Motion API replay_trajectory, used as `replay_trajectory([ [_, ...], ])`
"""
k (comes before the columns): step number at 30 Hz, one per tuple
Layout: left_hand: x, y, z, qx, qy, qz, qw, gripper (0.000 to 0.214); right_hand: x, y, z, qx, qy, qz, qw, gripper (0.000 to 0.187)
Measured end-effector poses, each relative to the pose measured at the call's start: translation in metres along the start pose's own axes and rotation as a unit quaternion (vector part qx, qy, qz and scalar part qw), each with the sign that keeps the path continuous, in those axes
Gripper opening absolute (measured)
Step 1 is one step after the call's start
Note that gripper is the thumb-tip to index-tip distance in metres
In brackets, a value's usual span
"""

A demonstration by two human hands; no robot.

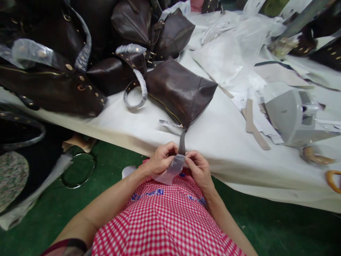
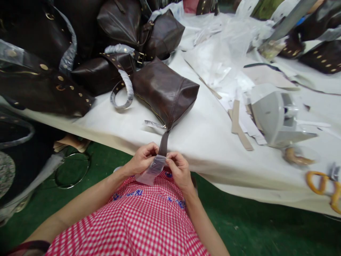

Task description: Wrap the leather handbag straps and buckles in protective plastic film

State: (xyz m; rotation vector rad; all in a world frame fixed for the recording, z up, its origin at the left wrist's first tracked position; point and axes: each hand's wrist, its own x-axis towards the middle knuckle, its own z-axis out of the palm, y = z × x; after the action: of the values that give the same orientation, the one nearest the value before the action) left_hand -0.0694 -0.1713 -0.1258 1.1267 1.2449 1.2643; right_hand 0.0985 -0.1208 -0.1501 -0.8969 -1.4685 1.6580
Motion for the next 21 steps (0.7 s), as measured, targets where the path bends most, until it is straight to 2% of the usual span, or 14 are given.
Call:
replay_trajectory([
  [4, 0.008, 0.004, -0.002, -0.064, 0.012, -0.043, 0.997, 0.026, 0.007, -0.014, -0.005, -0.187, -0.041, -0.097, 0.977, 0.011],
  [8, 0.004, 0.012, -0.008, -0.081, 0.042, -0.126, 0.988, 0.029, 0.013, -0.022, 0.001, -0.283, -0.042, -0.166, 0.944, 0.014],
  [12, -0.010, 0.016, -0.011, -0.067, -0.016, -0.143, 0.987, 0.037, 0.018, -0.026, 0.008, -0.370, -0.029, -0.249, 0.895, 0.016],
  [14, -0.014, 0.016, -0.011, -0.049, -0.020, -0.155, 0.986, 0.038, 0.023, -0.029, 0.010, -0.398, -0.013, -0.260, 0.880, 0.018],
  [17, -0.012, 0.018, -0.012, -0.052, -0.019, -0.166, 0.985, 0.035, 0.034, -0.034, 0.011, -0.368, 0.021, -0.247, 0.896, 0.015],
  [21, 0.000, 0.024, -0.015, -0.065, -0.067, -0.153, 0.984, 0.037, 0.053, -0.034, 0.006, -0.320, 0.042, -0.233, 0.917, 0.014],
])
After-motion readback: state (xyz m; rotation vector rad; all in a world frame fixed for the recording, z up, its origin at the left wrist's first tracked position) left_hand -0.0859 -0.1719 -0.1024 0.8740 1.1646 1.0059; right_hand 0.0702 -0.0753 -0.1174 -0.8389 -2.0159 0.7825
